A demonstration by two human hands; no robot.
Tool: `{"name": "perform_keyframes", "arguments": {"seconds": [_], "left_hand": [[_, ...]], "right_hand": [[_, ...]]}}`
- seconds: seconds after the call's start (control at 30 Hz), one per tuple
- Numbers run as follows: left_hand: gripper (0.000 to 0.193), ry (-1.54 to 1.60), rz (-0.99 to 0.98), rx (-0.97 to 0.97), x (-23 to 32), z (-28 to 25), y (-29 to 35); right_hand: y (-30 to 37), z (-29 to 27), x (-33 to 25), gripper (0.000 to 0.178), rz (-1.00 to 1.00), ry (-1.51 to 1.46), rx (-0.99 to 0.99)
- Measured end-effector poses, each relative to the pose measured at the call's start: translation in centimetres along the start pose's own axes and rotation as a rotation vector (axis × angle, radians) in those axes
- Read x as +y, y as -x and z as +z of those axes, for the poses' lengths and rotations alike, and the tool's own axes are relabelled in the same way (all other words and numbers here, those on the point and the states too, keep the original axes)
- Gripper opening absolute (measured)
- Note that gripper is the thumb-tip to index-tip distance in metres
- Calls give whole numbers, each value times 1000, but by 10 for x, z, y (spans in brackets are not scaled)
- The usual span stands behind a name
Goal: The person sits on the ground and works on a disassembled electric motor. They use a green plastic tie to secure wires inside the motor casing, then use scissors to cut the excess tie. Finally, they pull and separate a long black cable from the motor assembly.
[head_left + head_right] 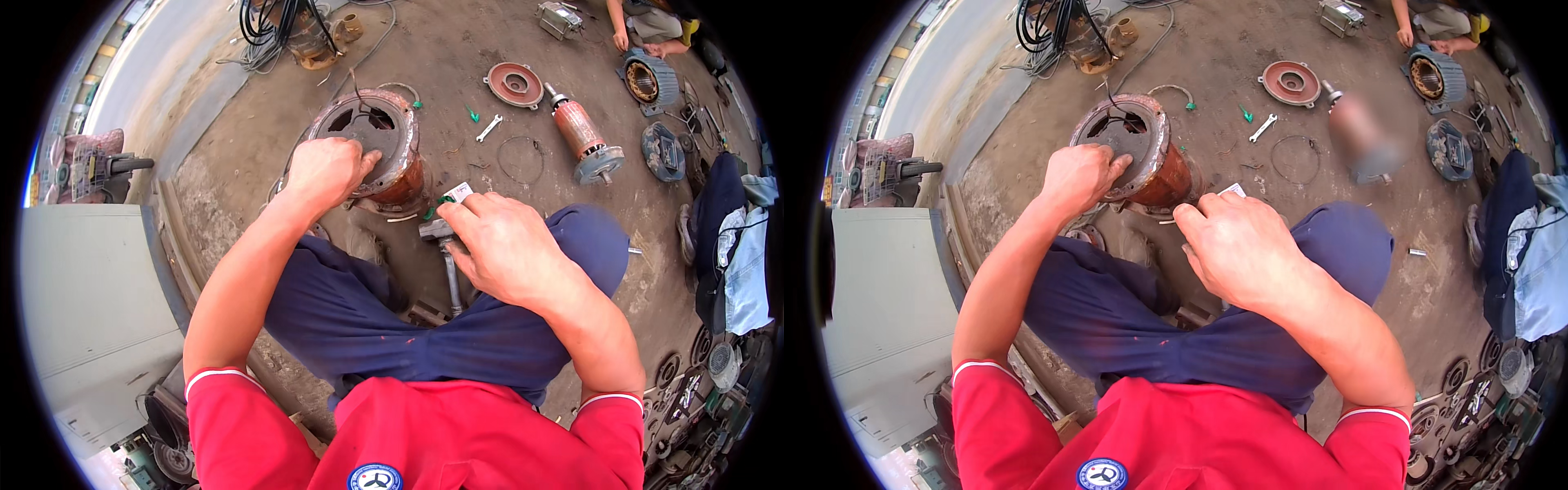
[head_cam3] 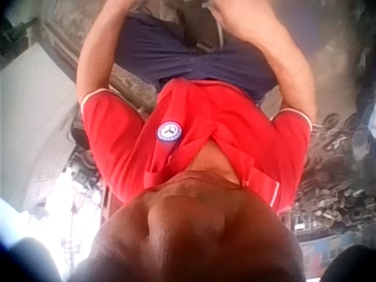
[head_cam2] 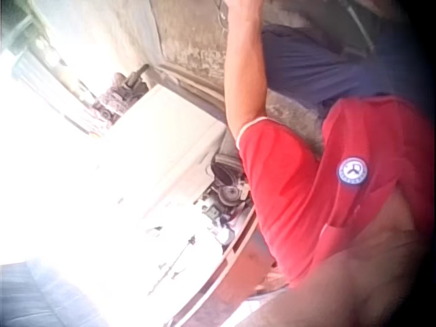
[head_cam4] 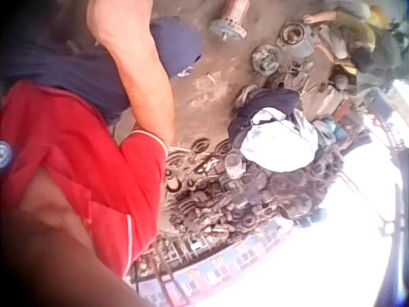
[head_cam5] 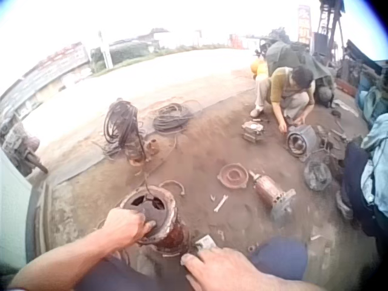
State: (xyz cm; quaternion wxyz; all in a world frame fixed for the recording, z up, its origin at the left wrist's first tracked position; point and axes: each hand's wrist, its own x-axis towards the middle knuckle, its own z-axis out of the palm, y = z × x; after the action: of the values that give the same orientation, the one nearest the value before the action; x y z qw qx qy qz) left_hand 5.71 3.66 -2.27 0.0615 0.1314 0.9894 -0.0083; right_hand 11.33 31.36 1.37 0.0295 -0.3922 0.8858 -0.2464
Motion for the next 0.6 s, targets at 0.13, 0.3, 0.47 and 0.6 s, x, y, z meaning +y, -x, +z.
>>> {"name": "perform_keyframes", "arguments": {"seconds": [0.13,0.3,0.47,0.6], "left_hand": [[33,-9,158,283,-5,11,7],[32,-11,52,-56,-5,3,1],[30,-92,4,-19,7,-4,1],[30,-75,169,255,-4,11,7]], "right_hand": [[0,-1,0,21,-21,-12,17],[2,-1,1,17,-34,-20,56],[5,-1,4,15,-36,-21,84],[4,0,3,13,-43,-27,94]]}}
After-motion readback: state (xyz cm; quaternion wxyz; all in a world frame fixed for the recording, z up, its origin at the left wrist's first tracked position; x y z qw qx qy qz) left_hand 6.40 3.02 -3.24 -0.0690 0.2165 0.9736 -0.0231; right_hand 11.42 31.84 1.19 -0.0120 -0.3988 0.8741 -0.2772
